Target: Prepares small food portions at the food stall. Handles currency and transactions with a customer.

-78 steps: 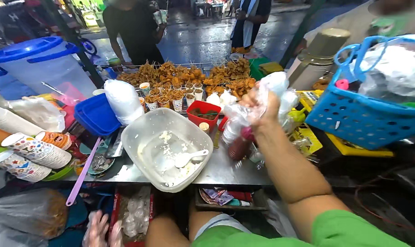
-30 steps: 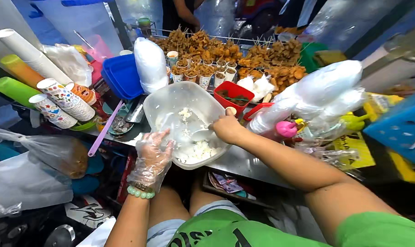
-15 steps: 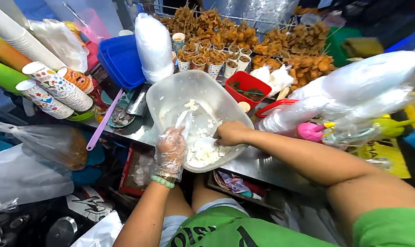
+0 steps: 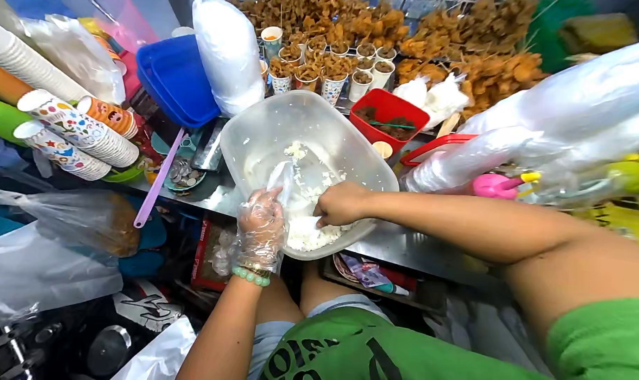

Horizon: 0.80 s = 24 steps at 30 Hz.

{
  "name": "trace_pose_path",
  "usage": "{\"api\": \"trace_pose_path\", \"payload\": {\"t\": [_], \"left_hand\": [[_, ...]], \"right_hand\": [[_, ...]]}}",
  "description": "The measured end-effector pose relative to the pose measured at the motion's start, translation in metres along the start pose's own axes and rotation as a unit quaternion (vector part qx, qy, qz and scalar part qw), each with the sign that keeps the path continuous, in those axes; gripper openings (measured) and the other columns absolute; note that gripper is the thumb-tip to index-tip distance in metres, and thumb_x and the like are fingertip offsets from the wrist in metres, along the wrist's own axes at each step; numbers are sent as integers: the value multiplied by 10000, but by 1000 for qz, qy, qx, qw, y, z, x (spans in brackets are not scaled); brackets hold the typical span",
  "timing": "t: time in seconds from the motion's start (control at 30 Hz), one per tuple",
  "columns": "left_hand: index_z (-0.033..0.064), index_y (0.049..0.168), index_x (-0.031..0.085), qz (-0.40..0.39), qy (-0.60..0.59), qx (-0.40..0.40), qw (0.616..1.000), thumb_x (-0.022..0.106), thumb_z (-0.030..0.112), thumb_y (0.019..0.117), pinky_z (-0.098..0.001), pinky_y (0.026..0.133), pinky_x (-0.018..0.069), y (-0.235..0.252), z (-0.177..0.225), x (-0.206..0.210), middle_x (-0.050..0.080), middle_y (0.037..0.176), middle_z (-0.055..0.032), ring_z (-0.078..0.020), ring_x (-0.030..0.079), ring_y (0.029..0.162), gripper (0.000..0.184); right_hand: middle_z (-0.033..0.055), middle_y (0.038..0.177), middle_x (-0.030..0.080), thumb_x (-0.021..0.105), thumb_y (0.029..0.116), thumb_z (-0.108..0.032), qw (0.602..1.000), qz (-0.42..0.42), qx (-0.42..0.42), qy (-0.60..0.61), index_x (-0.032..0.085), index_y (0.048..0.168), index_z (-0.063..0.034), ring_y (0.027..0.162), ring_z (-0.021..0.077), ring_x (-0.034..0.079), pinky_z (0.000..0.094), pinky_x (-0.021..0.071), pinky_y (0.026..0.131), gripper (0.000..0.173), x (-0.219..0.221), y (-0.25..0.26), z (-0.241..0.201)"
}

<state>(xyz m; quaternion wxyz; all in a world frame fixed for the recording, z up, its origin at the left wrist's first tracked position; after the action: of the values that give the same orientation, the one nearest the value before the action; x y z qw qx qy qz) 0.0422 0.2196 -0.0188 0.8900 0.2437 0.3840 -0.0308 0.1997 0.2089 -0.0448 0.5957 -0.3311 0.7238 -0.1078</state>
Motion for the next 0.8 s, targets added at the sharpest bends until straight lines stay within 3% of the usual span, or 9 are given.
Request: {"api": "trace_pose_path", "payload": {"t": [0.1,0.17,0.23,0.37,0.4,0.47,0.57,0.7,0.8], "left_hand": [[42,1136,773,-2,7,3,1000,622,-24,902,-515,903,546,0,6,4,732,1129,-192,-335,714,1006,286],[53,1140,774,-5,11,0,1000,621,-19,910,-510,911,545,1,9,5,733,1144,-182,-330,714,1018,286],[54,1155,768,-16,9,-3,1000,610,-16,922,-507,932,540,3,9,5,727,1164,-181,-332,706,1044,290],[58,1172,763,-27,14,-23,999,599,-11,934,-519,967,520,5,8,6,719,1187,-187,-342,695,1079,297],[55,1177,760,-29,11,-29,999,597,-12,938,-517,971,516,5,8,6,715,1196,-189,-341,692,1083,297],[34,1172,757,-9,3,-17,1000,597,-12,934,-507,962,530,4,7,5,719,1178,-200,-342,703,1060,290],[-7,1279,690,-28,15,-16,999,546,42,999,-545,994,505,7,8,2,694,1210,-247,-402,678,1109,319],[-19,1401,586,-127,34,-56,990,495,116,1059,-557,1087,435,20,10,1,624,1340,-263,-417,609,1236,379],[34,1447,559,-205,60,-116,970,573,101,1015,-539,1092,446,27,15,7,575,1419,-237,-396,586,1275,437]], "right_hand": [[129,891,731,606,1036,-328,995,44,-31,-87,779,1015,-90,915,338,676,612,424,881,295,-6,2,-1],[129,918,739,604,1036,-335,994,42,-35,-91,781,1042,-94,941,340,678,615,420,912,299,-2,7,2],[134,971,745,628,1024,-363,998,22,-23,-51,784,1095,-97,977,347,685,624,468,859,316,0,7,10],[163,980,732,661,1015,-317,998,-24,-8,61,771,1123,-48,981,342,672,628,472,868,310,-1,-3,19],[161,956,729,660,1017,-306,997,-28,-7,77,769,1125,-40,945,321,670,607,479,856,307,-1,-6,22],[107,816,675,648,1025,-285,993,-22,-11,115,764,1106,-29,749,203,590,467,473,739,292,-3,-12,31],[33,663,605,671,1008,-197,976,21,-13,216,772,1038,-1,567,55,462,263,396,576,222,-11,-29,47],[34,674,628,674,996,-130,967,73,-9,242,777,997,1,573,51,462,259,390,585,166,-35,-64,59],[1,658,606,655,1003,-122,957,105,14,270,781,1011,-12,558,39,436,254,374,570,167,-54,-87,69]]}}
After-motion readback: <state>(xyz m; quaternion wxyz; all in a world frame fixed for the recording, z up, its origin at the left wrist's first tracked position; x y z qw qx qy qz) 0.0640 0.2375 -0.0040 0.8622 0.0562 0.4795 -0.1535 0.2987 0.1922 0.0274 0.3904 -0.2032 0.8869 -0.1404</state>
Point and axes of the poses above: each hand's wrist, its own y-axis towards the middle knuckle, its own x-axis out of the palm, z = x × y, the point moved 6 cm from there along y, towards the middle knuckle
